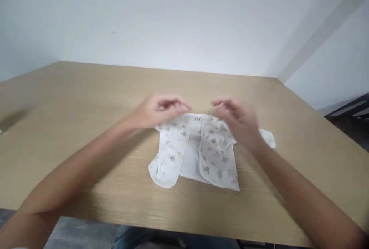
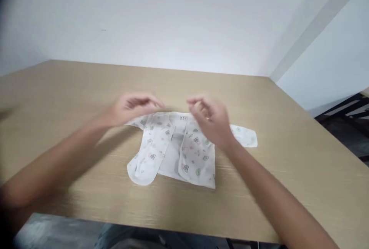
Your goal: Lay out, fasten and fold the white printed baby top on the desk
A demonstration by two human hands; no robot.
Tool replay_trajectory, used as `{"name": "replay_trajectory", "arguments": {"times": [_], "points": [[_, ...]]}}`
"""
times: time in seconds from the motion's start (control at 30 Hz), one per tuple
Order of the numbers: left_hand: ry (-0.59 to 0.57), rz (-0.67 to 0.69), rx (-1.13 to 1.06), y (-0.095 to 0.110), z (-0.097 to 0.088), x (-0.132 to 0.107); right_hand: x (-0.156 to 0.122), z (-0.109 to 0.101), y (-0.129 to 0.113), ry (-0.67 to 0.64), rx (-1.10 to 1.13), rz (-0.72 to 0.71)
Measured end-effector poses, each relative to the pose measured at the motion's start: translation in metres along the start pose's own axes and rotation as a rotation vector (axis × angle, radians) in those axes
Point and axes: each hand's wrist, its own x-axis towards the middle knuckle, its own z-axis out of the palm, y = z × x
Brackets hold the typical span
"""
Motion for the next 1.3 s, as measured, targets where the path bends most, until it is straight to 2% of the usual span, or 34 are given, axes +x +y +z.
{"name": "replay_trajectory", "arguments": {"times": [0.03,0.13,0.23,0.33,0.43,0.57,0.67,0.8,0.9,0.97,1.03,1.1,1.2,1.3], "points": [[-0.042,-0.049,0.023,-0.014,0.015,0.003,0.0,0.007,0.005,-0.027,-0.038,0.003],[-0.204,-0.06,0.181,-0.052,0.052,0.006,-0.004,0.029,0.026,-0.168,-0.252,0.027],[-0.266,-0.095,0.31,-0.075,0.067,0.007,-0.009,0.042,0.043,-0.23,-0.431,0.09],[-0.266,-0.113,0.333,-0.082,0.071,0.008,-0.011,0.044,0.042,-0.202,-0.424,0.084],[-0.22,-0.121,0.357,-0.083,0.073,0.01,-0.019,0.041,0.025,-0.171,-0.32,0.006],[-0.128,-0.105,0.403,-0.091,0.071,0.015,-0.051,0.038,-0.005,-0.37,-0.183,-0.109],[-0.08,-0.111,0.446,-0.105,0.066,0.016,-0.085,0.042,-0.022,-0.455,-0.098,-0.185],[-0.036,-0.164,0.496,-0.128,0.062,0.011,-0.119,0.048,-0.032,-0.454,-0.067,-0.162],[0.022,-0.192,0.524,-0.135,0.059,0.009,-0.126,0.047,-0.033,-0.434,-0.063,-0.141],[0.067,-0.201,0.531,-0.131,0.057,0.011,-0.118,0.044,-0.03,-0.45,-0.032,-0.166],[0.083,-0.18,0.523,-0.118,0.057,0.016,-0.096,0.038,-0.023,-0.452,0.0,-0.201],[0.022,-0.128,0.519,-0.102,0.06,0.022,-0.065,0.032,-0.01,-0.359,-0.031,-0.219],[-0.131,-0.081,0.541,-0.079,0.074,0.028,-0.014,0.027,0.016,-0.215,-0.226,-0.239],[-0.19,-0.103,0.56,-0.068,0.088,0.024,0.018,0.026,0.038,-0.253,-0.468,-0.23]]}}
